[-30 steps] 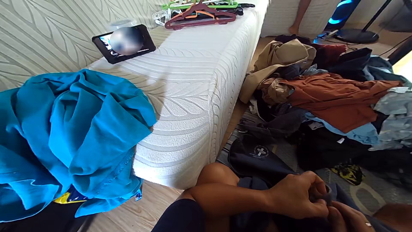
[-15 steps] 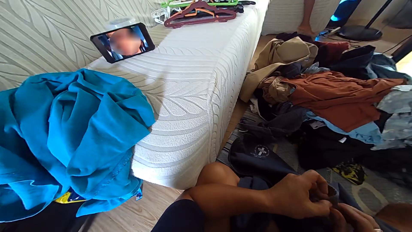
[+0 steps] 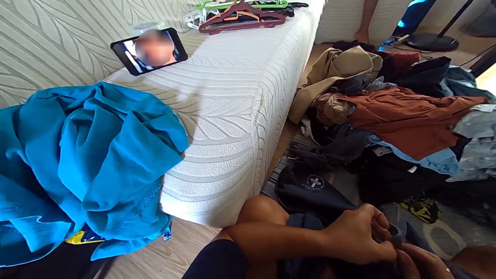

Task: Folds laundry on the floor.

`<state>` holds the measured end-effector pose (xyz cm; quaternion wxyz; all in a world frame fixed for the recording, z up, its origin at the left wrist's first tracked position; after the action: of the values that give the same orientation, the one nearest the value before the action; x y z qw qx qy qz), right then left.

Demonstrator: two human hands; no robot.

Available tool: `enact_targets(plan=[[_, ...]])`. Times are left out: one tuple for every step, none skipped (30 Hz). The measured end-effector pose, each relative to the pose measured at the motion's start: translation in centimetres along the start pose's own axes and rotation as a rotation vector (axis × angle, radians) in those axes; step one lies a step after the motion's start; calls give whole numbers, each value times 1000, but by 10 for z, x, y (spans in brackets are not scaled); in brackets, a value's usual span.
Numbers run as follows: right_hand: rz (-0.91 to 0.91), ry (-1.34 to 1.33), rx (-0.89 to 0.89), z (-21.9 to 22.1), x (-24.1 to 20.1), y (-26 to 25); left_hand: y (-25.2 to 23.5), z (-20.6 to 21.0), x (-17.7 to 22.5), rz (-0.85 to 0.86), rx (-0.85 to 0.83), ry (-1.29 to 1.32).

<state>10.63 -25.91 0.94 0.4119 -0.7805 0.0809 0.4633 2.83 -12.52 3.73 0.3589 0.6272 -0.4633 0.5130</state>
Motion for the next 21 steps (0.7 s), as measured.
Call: enact_targets(plan=[[46,-104,4,-1,4,0,1,1,0,-4,4,11],[89,-206,-8,-2,8,-1,1,1,0,-7,3,22],[123,-306,-38,-4,11,-2,1,2,0,-5,0,30],[149,-384,-80,-4,13,-4,1,3,0,0,-7,37],[160,-437,-121,-5,14,-6,1,4,0,12,-12,44],[162,-470,-146,-5,15,-7,1,4,0,26,-19,45],[163,-491,-152,-5,15,-7,1,5,0,40,-25,43],[165,-504,-147,-6,16,-6,1,5,0,52,-31,38],[168,-509,-136,-6,16,-6,0,5,0,58,-42,37],[169,-505,-118,-5,16,-5,0,5,1,63,-54,41],[173,-489,-98,-5,16,-4,1,5,1,73,-64,50],[179,-464,-76,-4,16,-3,2,7,2,86,-70,58],[185,-428,-57,-4,15,-3,2,8,3,96,-75,61],[193,-395,-46,-3,14,-2,3,9,4,102,-74,56],[200,-376,-39,-3,14,-2,3,9,4,106,-64,45],[205,-375,-35,-3,14,-3,3,9,4,110,-45,35],[204,-385,-34,-2,15,-3,2,7,3,109,-18,31],[197,-403,-39,-2,16,-4,1,5,2,104,8,36],[187,-419,-48,-2,17,-4,0,2,2,95,29,41],[182,-426,-65,-2,17,-5,-1,0,1,80,41,39],[181,-420,-82,-2,16,-5,-1,0,1,74,53,24]])
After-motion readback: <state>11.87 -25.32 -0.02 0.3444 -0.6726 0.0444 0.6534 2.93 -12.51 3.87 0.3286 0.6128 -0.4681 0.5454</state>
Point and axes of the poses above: each hand's wrist, its own y-axis away from the middle knuckle, its own z-axis out of the palm, x = y × z, the point moved 6 cm from there along -y, towards the middle knuckle, and after that the axes turned 9 degrees about -y, right-handed, at the moved point
